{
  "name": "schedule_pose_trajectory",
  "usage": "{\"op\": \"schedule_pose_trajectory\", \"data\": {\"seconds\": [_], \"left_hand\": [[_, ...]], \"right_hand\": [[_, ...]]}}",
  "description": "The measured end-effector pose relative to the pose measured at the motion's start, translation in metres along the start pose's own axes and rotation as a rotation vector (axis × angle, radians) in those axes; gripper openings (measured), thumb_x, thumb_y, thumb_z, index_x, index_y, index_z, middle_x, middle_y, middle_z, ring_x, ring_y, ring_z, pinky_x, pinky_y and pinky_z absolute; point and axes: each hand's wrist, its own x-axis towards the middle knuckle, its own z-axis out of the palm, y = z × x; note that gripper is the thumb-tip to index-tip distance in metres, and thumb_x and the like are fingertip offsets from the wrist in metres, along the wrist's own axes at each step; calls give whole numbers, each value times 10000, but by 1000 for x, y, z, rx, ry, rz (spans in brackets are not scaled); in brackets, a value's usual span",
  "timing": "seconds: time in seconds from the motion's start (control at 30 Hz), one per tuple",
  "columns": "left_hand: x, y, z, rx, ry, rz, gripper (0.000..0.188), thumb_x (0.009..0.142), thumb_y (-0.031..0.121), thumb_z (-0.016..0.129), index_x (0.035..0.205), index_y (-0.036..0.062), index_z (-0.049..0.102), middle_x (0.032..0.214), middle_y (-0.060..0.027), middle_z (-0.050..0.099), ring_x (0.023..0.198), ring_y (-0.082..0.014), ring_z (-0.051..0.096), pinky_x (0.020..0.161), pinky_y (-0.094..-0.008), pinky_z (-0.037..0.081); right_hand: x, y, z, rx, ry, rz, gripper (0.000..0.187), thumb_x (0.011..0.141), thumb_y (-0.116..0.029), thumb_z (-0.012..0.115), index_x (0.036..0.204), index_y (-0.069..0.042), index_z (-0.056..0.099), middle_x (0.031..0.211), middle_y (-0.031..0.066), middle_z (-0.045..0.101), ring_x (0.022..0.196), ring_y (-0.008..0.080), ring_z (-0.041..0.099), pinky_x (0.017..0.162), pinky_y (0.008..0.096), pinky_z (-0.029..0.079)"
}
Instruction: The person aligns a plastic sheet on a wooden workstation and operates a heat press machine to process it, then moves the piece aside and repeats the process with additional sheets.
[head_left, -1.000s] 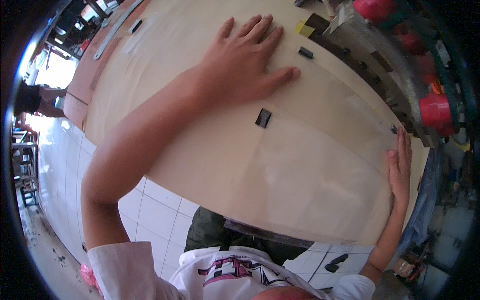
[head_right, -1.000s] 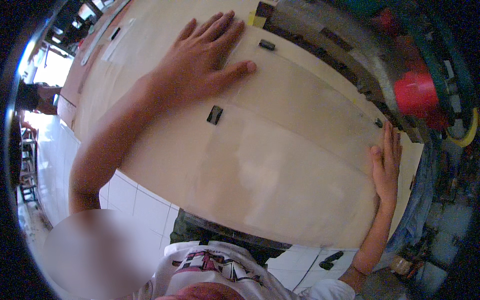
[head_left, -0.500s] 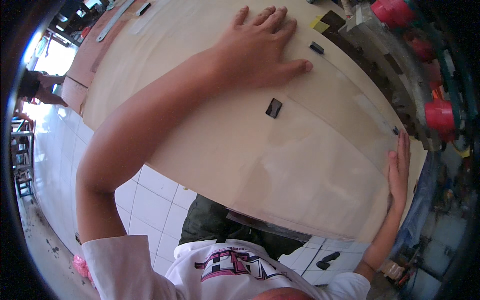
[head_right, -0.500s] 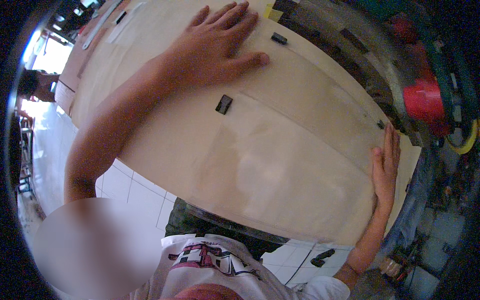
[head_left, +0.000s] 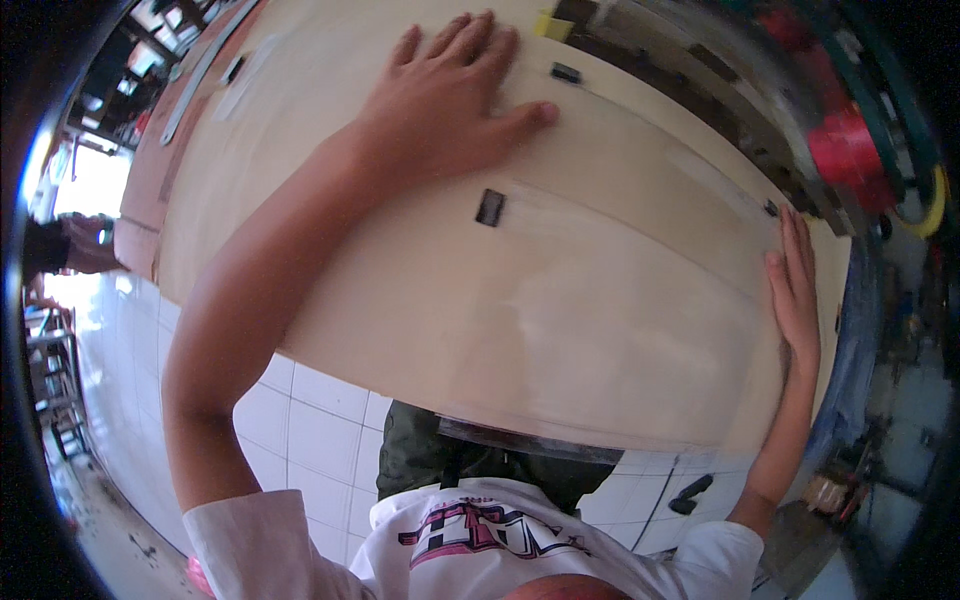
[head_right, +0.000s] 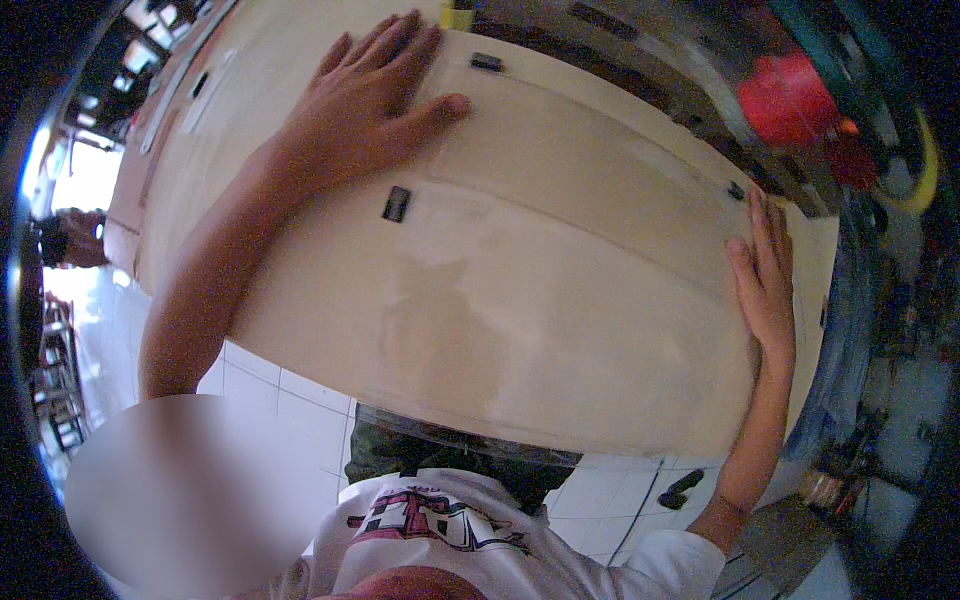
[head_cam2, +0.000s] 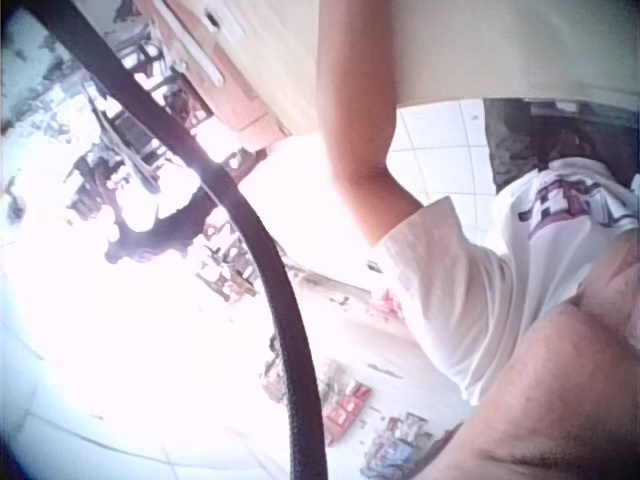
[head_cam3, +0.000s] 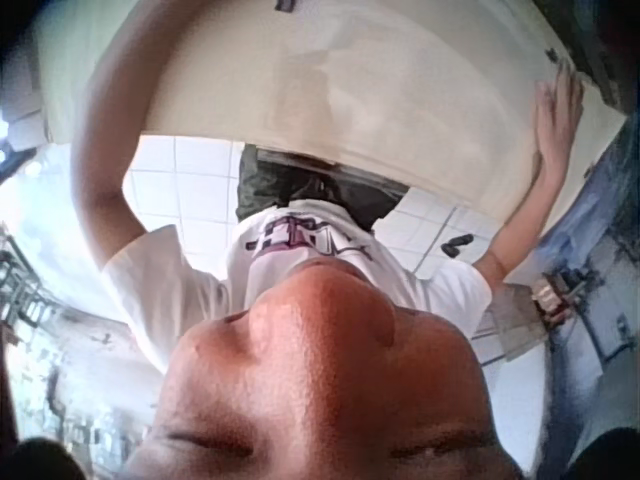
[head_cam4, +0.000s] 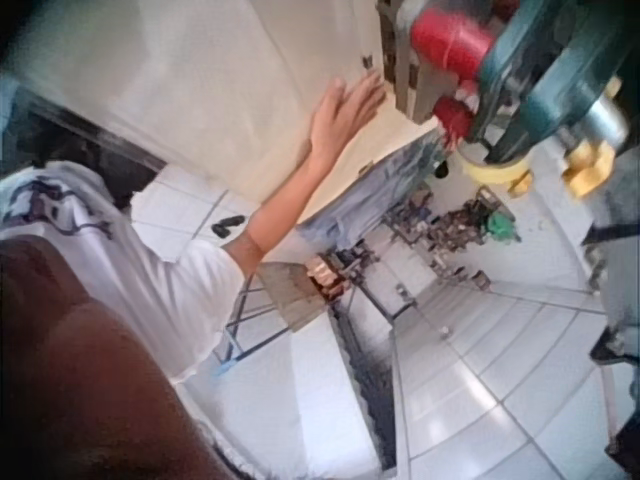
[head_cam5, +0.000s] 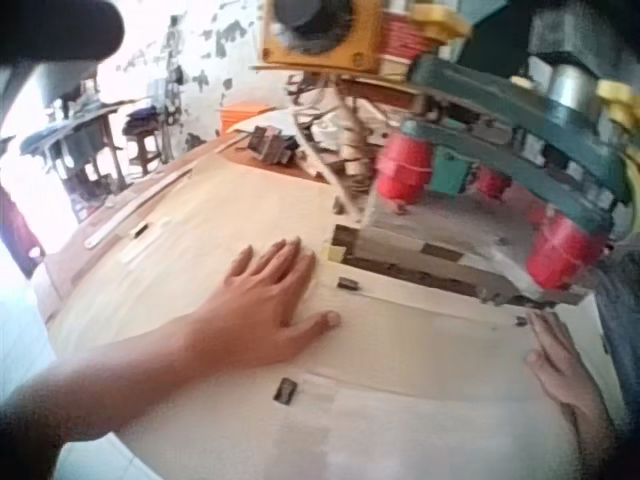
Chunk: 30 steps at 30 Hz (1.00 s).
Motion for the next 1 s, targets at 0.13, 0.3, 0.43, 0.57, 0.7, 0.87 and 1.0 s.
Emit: {"op": "schedule_pose_trajectory", "data": {"seconds": [0.13, 0.3, 0.43, 0.57, 0.7, 0.87, 1.0], "left_hand": [[6, 7, 6, 72, 24, -17, 799, 947, 605, 430, 1463, -2, 368, 1546, -209, 302, 1465, -314, 230, 1193, -482, 136], [0, -1, -3, 110, -20, -21, 753, 954, 577, 443, 1493, 60, 345, 1562, -188, 283, 1472, -299, 218, 1196, -465, 121], [4, 1, -2, 108, -29, -33, 774, 927, 601, 467, 1467, 51, 395, 1555, -169, 310, 1467, -291, 237, 1196, -452, 139], [3, 0, -3, 122, -72, -56, 741, 950, 563, 459, 1488, 64, 358, 1561, -172, 295, 1473, -289, 218, 1200, -443, 120], [4, 0, -5, 117, -108, -73, 713, 970, 522, 456, 1504, 69, 325, 1562, -191, 282, 1474, -307, 209, 1200, -453, 108], [3, -2, -9, 122, -119, -67, 704, 976, 514, 452, 1503, 65, 327, 1563, -191, 279, 1475, -306, 207, 1200, -452, 108], [-2, -8, -5, 106, -76, -54, 807, 925, 620, 465, 1489, 54, 354, 1564, -175, 288, 1471, -289, 223, 1198, -439, 131]], "right_hand": [[-3, 3, -4, -10, 12, 101, 637, 985, -366, 479, 1532, -114, 275, 1572, 177, 270, 1475, 348, 185, 1193, 450, 118], [-1, -3, 4, -53, 48, 45, 629, 979, -404, 495, 1524, -155, 305, 1569, 208, 256, 1473, 360, 187, 1191, 466, 118], [-4, 5, 7, -64, 70, 39, 646, 975, -459, 491, 1520, -160, 313, 1567, 234, 236, 1474, 365, 179, 1190, 478, 108], [-2, 3, 10, -74, 62, 61, 663, 972, -490, 485, 1519, -158, 312, 1569, 230, 235, 1473, 365, 181, 1188, 492, 112], [-1, 2, 10, -70, 77, 50, 682, 963, -523, 482, 1511, -147, 327, 1569, 227, 236, 1467, 369, 196, 1184, 508, 126], [2, 2, 9, -75, 84, 15, 680, 961, -524, 486, 1504, -141, 341, 1566, 214, 257, 1462, 363, 217, 1181, 506, 141], [3, 0, 14, -74, 99, 6, 658, 967, -490, 491, 1500, -130, 349, 1556, 199, 288, 1458, 341, 239, 1183, 481, 150]]}}
